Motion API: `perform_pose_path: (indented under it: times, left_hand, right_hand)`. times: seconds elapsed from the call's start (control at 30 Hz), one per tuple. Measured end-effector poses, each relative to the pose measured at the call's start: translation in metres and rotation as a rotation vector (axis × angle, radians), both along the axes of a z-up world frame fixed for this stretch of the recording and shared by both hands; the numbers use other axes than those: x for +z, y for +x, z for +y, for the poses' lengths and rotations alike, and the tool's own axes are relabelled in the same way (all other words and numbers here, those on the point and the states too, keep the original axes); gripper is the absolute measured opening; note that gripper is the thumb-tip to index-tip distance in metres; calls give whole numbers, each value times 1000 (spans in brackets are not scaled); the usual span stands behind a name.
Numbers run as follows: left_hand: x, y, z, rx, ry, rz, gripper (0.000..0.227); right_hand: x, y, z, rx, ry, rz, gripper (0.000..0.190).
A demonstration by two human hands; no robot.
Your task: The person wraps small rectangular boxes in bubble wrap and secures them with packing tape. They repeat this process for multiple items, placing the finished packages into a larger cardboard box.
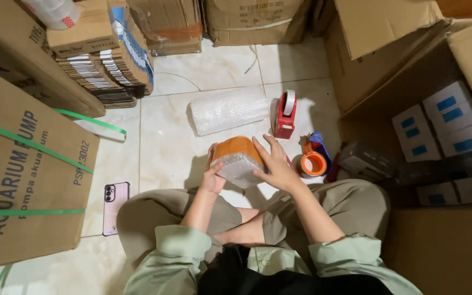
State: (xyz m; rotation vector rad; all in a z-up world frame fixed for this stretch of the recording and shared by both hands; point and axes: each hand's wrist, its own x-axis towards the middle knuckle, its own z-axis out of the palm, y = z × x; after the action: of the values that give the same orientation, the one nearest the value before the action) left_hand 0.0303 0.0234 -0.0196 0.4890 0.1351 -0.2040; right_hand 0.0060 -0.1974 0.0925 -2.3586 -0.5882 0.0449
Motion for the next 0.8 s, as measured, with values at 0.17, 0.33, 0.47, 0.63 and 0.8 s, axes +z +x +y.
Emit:
perform_pose_path:
  times: [0.17, 0.33, 0.47, 0.63, 0.8]
  left_hand:
    - [6, -4, -11, 69, 48, -80, 63]
    - [37, 0, -6, -39, -38, 151, 47]
    - [38, -4, -8, -191, -222, -87, 57]
    - [72, -3, -26, -376, -259, -397, 74]
    - [-79, 18, -18, -134, 2260, -102, 94]
  right_hand:
    - [14, -4, 8, 77, 43, 11, 97]
    - [8, 7, -17, 57, 64, 153, 112]
    - [6, 13, -36, 27, 396, 357, 93]
    - [-31, 24, -60, -278, 1067, 786, 88]
    - [-76, 35, -62, -662, 1480, 939, 45]
